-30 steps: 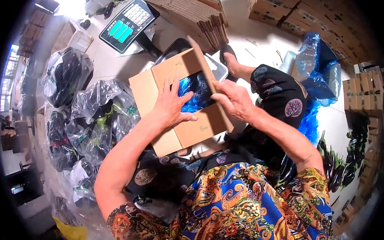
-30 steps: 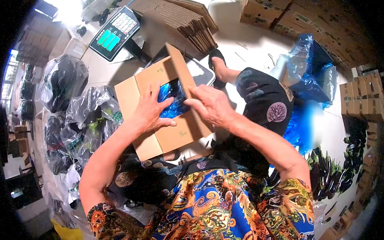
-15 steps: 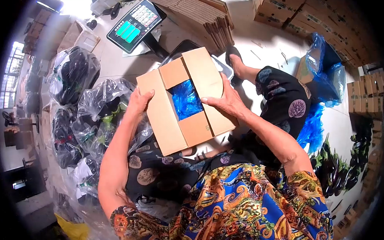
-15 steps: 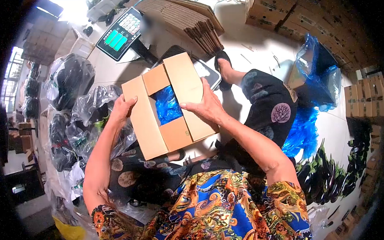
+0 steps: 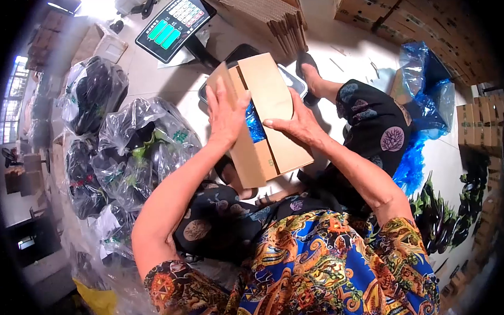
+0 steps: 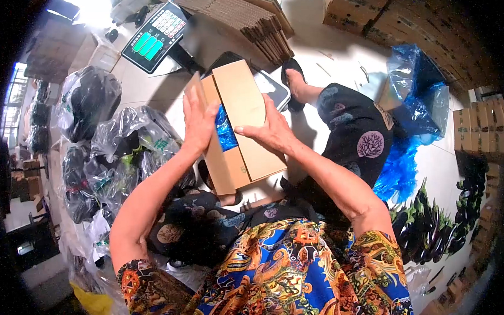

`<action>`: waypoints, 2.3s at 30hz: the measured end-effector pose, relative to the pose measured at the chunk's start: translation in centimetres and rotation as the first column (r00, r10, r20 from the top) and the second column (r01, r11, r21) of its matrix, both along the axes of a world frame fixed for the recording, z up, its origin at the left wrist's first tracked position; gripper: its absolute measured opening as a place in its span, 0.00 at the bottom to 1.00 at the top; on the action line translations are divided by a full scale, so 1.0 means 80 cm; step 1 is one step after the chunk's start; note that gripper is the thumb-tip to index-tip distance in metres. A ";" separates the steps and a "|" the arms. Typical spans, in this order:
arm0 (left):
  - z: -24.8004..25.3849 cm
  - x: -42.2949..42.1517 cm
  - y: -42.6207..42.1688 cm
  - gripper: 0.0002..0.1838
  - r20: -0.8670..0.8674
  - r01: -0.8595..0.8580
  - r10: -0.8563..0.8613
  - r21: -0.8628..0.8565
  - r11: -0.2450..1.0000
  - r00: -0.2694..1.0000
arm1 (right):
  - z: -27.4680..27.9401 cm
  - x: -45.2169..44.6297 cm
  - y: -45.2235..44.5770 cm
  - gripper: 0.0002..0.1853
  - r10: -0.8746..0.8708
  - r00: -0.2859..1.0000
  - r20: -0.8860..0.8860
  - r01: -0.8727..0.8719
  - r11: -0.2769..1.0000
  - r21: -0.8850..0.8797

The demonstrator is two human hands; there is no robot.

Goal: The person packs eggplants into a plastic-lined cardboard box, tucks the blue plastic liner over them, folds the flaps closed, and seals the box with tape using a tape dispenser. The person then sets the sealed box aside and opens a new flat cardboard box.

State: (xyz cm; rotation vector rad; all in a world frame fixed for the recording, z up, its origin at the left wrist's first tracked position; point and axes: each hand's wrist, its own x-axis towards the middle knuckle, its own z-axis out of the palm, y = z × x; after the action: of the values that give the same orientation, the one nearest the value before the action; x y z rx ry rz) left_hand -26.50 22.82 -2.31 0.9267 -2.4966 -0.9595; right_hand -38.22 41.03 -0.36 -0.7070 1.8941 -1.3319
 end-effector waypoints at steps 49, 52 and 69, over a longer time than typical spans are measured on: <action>0.005 -0.072 -0.063 0.37 0.202 0.068 0.038 -0.491 0.869 0.979 | 0.025 -0.147 -0.169 0.66 0.655 0.692 -0.303 -0.416 0.705 0.574; 0.007 -0.073 -0.056 0.32 0.185 0.042 0.066 -0.525 0.850 0.980 | 0.031 -0.144 -0.153 0.65 0.639 0.682 -0.357 -0.426 0.743 0.516; 0.045 -0.112 -0.049 0.21 0.252 0.107 0.031 -0.516 0.850 0.967 | -0.204 -0.254 0.289 0.25 0.167 0.885 -0.434 0.267 0.583 0.768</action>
State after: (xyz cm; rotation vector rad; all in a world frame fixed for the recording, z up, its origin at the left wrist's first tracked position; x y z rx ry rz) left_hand -35.47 18.92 1.27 0.8505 -2.7720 -0.1276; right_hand -58.55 64.12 -16.70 -0.4782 2.6141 -0.1450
